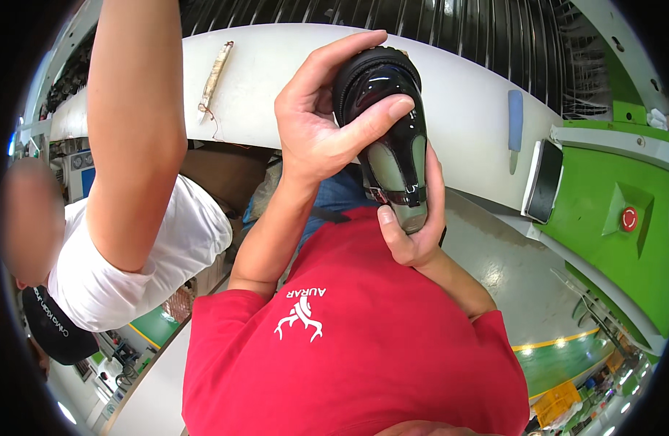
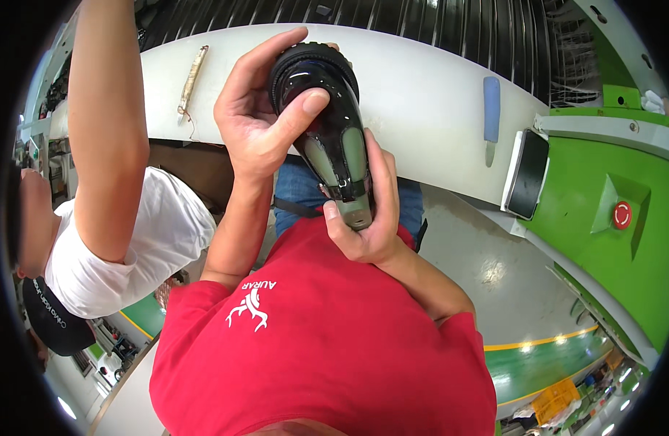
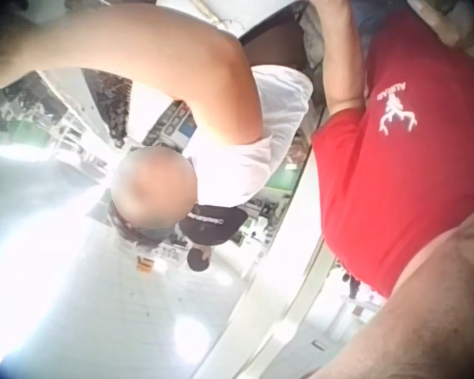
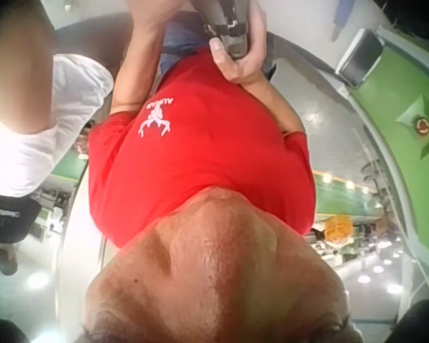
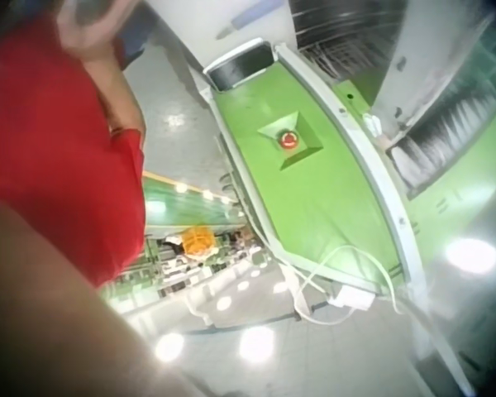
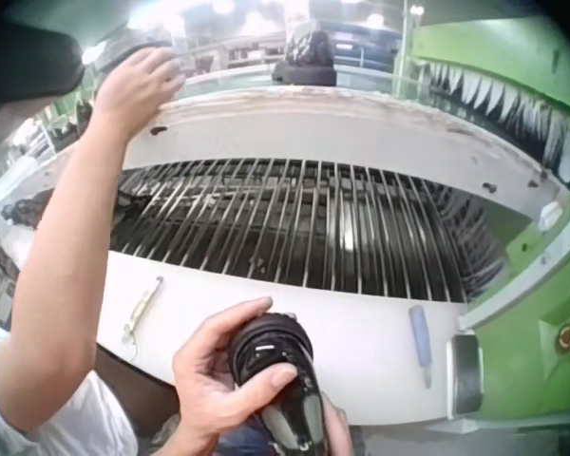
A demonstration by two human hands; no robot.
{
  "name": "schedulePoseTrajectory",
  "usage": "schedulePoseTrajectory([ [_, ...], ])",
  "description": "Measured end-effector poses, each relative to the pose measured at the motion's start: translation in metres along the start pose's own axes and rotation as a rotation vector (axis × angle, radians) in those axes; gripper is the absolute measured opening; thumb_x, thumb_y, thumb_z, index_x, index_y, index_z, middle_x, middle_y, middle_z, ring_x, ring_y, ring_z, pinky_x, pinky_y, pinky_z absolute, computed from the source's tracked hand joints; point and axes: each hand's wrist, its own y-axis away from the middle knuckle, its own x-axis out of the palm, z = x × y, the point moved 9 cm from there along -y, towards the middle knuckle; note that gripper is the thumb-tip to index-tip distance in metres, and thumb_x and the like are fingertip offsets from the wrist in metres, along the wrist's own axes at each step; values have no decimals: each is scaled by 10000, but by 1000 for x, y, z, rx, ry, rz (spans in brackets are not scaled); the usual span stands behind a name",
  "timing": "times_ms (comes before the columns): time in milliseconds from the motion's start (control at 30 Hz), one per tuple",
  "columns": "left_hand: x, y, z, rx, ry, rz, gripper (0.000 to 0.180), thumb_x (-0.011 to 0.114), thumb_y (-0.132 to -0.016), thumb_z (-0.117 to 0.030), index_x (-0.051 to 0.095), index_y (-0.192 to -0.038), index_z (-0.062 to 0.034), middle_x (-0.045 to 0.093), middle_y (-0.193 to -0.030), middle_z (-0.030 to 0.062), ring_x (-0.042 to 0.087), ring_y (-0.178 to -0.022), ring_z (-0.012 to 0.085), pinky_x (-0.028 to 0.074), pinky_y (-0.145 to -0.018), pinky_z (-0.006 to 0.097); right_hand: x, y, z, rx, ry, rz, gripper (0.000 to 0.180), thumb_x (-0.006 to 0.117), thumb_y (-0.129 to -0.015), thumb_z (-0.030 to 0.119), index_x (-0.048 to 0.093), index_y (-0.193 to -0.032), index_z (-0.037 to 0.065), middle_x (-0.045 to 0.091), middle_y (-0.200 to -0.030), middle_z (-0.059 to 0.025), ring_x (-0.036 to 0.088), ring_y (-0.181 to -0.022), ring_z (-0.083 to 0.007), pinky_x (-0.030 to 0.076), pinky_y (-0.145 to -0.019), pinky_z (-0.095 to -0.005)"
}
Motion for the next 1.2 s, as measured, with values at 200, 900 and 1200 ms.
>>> schedulePoseTrajectory([
  [200, 3, 0, -4, 21, -47, 31, 630, 884, -891, 16, 619, -1458, 90, 777, -1256, 202, 771, -1105, 208, 616, -1002, 329, 0, -1, 0, -11, 1, -5, 954, 677, -895, 96, 206, -1688, -147, 469, -1422, -241, 691, -1055, -264, 624, -856, -356],
  [900, 4, 1, -8, 34, -53, 56, 605, 869, -923, 3, 601, -1457, 98, 782, -1260, 251, 779, -1101, 219, 620, -992, 325, 0, -1, -1, 21, -9, -32, 955, 671, -868, 93, 233, -1682, -149, 482, -1396, -246, 679, -1069, -268, 625, -878, -362],
  [1200, 2, 3, -12, -45, -71, 51, 560, 885, -918, -34, 650, -1412, 88, 792, -1238, 223, 774, -1099, 215, 599, -1028, 339, 0, -1, 7, -21, 73, -8, 942, 667, -858, 73, 253, -1674, -154, 493, -1389, -244, 692, -1047, -265, 620, -867, -361],
])
